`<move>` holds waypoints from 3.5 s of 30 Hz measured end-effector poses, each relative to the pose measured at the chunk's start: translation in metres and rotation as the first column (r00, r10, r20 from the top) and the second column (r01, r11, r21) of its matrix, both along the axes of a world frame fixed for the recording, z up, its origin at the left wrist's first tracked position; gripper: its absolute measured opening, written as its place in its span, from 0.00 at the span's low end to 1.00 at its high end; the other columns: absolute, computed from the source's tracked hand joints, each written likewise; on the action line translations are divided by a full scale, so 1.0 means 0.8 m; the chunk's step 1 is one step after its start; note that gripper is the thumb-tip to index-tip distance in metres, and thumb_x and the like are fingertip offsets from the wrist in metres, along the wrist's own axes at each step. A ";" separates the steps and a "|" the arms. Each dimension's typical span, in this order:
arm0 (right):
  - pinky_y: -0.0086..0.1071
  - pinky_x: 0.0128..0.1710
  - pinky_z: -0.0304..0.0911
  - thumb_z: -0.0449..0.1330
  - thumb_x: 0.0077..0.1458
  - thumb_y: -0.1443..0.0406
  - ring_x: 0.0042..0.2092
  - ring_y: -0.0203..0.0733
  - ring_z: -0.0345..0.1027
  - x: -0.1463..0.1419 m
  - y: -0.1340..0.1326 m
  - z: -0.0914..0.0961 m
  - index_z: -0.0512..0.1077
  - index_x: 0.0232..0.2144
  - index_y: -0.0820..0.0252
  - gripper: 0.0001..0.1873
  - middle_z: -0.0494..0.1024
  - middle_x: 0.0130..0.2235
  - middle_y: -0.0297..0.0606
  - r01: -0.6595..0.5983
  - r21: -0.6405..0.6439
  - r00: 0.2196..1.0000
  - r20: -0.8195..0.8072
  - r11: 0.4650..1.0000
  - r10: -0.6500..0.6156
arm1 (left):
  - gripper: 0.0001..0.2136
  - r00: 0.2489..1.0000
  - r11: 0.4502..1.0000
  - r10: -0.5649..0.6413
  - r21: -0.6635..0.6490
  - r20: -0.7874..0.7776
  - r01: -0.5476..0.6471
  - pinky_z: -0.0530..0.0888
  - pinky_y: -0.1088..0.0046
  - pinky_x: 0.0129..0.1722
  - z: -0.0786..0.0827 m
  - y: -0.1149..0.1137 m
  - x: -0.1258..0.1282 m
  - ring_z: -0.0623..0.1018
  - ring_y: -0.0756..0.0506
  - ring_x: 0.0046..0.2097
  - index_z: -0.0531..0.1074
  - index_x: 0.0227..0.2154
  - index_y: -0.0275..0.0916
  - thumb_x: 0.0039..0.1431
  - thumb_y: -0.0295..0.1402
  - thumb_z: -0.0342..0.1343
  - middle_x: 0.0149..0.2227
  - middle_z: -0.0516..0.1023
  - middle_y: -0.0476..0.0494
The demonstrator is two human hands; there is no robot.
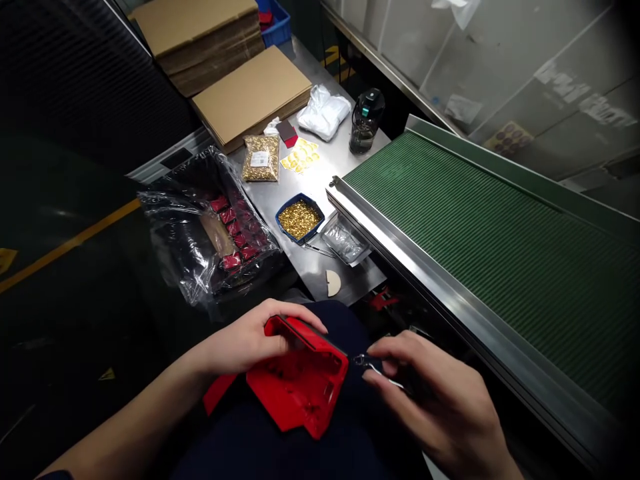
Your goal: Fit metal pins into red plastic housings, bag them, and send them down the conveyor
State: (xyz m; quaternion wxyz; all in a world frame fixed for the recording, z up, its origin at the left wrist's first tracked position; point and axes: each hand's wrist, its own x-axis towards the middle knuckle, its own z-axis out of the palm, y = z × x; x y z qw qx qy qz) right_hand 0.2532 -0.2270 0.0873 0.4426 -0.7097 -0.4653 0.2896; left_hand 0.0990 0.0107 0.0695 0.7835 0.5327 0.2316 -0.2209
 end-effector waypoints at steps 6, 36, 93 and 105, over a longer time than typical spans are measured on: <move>0.26 0.31 0.66 0.63 0.60 0.70 0.32 0.34 0.71 0.004 0.009 0.002 0.71 0.46 0.58 0.13 0.73 0.33 0.34 -0.048 -0.013 0.997 0.066 0.999 0.049 | 0.15 0.999 1.000 -0.020 0.019 0.038 0.020 0.74 0.75 0.46 -0.001 0.007 0.004 0.80 0.43 0.46 0.78 0.48 0.37 0.57 0.24 0.58 0.46 0.82 0.41; 0.28 0.37 0.69 0.63 0.59 0.76 0.36 0.37 0.74 0.004 0.012 -0.014 0.73 0.47 0.61 0.15 0.78 0.37 0.39 -0.065 0.076 0.995 0.080 0.995 0.059 | 0.14 1.000 1.000 0.015 -0.013 0.020 -0.015 0.74 0.71 0.44 -0.015 0.005 0.005 0.79 0.42 0.44 0.79 0.44 0.35 0.59 0.38 0.63 0.42 0.82 0.39; 0.25 0.32 0.63 0.64 0.60 0.66 0.31 0.32 0.68 -0.015 0.016 -0.024 0.75 0.39 0.54 0.04 0.74 0.33 0.31 0.128 -0.065 0.836 -0.530 0.990 -0.143 | 0.13 0.998 0.999 -0.035 -0.032 0.052 0.037 0.75 0.73 0.40 -0.021 0.016 0.004 0.80 0.43 0.40 0.79 0.42 0.36 0.58 0.40 0.64 0.40 0.81 0.40; 0.30 0.33 0.63 0.53 0.67 0.54 0.30 0.36 0.65 -0.028 0.024 -0.049 0.65 0.27 0.59 0.19 0.68 0.27 0.32 0.172 -0.152 0.663 -0.713 0.973 -0.229 | 0.10 0.903 0.858 0.392 -0.284 -0.176 -0.428 0.77 0.76 0.39 -0.036 -0.015 -0.013 0.80 0.49 0.35 0.76 0.40 0.37 0.56 0.32 0.67 0.35 0.81 0.46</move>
